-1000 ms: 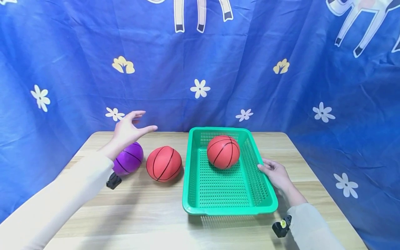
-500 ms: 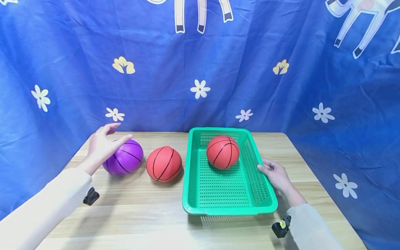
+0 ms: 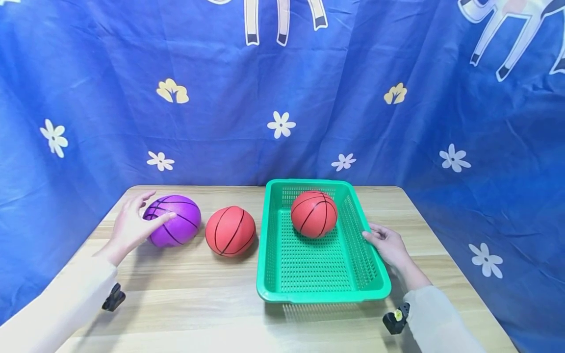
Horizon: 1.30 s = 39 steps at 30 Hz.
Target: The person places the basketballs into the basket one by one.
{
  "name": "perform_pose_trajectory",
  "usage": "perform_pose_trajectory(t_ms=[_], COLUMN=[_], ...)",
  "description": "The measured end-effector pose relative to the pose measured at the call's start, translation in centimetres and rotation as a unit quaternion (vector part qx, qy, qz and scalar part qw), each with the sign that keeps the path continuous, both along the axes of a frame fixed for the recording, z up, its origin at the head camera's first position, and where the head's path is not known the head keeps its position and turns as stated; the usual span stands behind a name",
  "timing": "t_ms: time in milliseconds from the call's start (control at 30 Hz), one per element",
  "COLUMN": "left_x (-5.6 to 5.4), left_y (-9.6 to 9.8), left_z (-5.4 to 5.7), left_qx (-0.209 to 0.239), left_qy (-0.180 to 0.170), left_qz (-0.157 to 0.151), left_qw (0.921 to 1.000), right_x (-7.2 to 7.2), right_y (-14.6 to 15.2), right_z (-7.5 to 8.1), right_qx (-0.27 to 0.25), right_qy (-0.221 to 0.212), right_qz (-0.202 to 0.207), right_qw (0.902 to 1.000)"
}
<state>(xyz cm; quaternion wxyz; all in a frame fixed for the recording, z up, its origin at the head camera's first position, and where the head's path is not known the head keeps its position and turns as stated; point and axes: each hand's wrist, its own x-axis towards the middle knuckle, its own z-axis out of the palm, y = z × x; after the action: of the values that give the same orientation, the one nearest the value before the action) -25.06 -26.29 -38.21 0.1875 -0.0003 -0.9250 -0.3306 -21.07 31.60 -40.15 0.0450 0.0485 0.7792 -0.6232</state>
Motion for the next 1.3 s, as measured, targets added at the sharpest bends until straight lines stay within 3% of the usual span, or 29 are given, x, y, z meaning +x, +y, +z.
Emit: perform_pose_trajectory(t_ms=[300,567,933,1300], left_x=[0.6,0.5,0.5,-0.1], left_y=[-1.0,-1.3,-1.7,-2.7], left_z=[-1.7,-2.2,-2.0,-0.3], left_qx=[0.006,0.008,0.024,0.018], left_qy=[-0.047,-0.057,-0.049,-0.037], left_qz=[-0.031,-0.049,-0.056,-0.059], left_qw=[0.9984,0.9971,0.9969,0.9974], right_x=[0.0,0.0,0.0,-0.1], right_y=[0.0,0.0,-0.1,0.0], right_z=[0.0,-0.1,0.0,-0.1], right_qx=[-0.002,-0.006,-0.002,-0.005], right_qy=[0.002,0.001,-0.001,0.000], right_qz=[0.003,0.001,0.001,0.005], right_qw=[1.0000,1.0000,1.0000,1.0000])
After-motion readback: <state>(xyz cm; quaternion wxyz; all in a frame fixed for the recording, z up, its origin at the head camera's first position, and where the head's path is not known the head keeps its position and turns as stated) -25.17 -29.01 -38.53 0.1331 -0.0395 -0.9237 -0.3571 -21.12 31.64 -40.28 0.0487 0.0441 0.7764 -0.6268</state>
